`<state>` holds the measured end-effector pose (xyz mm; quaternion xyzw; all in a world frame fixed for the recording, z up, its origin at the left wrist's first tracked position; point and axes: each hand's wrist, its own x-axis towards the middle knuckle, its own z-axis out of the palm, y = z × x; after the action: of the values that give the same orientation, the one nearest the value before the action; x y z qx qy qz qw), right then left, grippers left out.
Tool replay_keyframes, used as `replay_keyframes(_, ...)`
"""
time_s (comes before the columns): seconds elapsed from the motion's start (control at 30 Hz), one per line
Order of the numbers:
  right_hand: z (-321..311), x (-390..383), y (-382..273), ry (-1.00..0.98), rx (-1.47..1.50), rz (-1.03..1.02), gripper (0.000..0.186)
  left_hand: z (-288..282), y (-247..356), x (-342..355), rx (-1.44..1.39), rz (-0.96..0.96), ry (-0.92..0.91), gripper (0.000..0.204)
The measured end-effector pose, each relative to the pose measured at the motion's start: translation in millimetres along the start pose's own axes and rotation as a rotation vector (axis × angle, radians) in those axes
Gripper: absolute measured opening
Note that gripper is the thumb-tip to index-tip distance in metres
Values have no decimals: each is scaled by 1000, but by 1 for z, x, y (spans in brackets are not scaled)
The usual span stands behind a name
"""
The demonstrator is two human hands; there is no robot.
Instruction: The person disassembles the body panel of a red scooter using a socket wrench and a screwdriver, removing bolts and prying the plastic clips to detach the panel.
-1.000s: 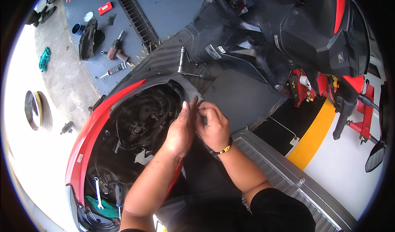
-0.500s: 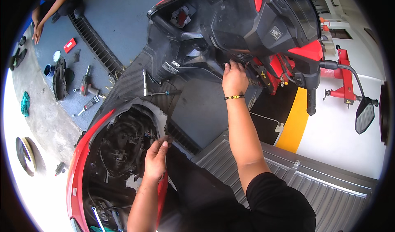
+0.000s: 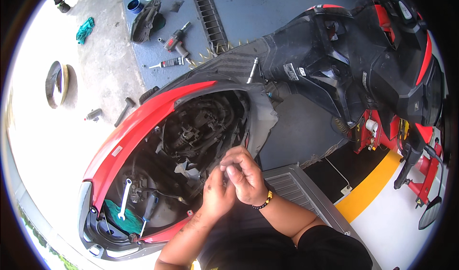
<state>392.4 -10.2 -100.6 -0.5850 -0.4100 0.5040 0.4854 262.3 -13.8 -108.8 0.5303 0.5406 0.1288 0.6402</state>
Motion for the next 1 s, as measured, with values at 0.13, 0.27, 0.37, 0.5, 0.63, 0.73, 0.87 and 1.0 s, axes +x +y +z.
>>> replay_keyframes(0.13,-22,31,46,440,-754,-242,54,-30,-28,4,204,-8,139,10)
replay_keyframes(0.27,-112,97,72,226,-1340,436,47,-48,-41,8,270,-53,181,20)
replay_keyframes(0.37,-141,124,90,-40,-1068,594,30,-50,-55,14,299,-14,196,21)
replay_keyframes(0.5,-130,129,85,-191,-1376,424,25,-50,-62,14,280,-69,177,21)
replay_keyframes(0.63,-123,140,74,-206,-1426,320,53,-52,-63,14,328,-16,157,22)
replay_keyframes(0.73,-99,163,60,-267,-1327,-332,74,-45,-64,21,289,-15,167,22)
replay_keyframes(0.87,-25,185,46,-665,-1263,-535,53,-38,-59,22,261,13,135,18)
replay_keyframes(1.0,27,225,55,-808,-1094,-346,50,-41,-59,21,331,26,99,21)
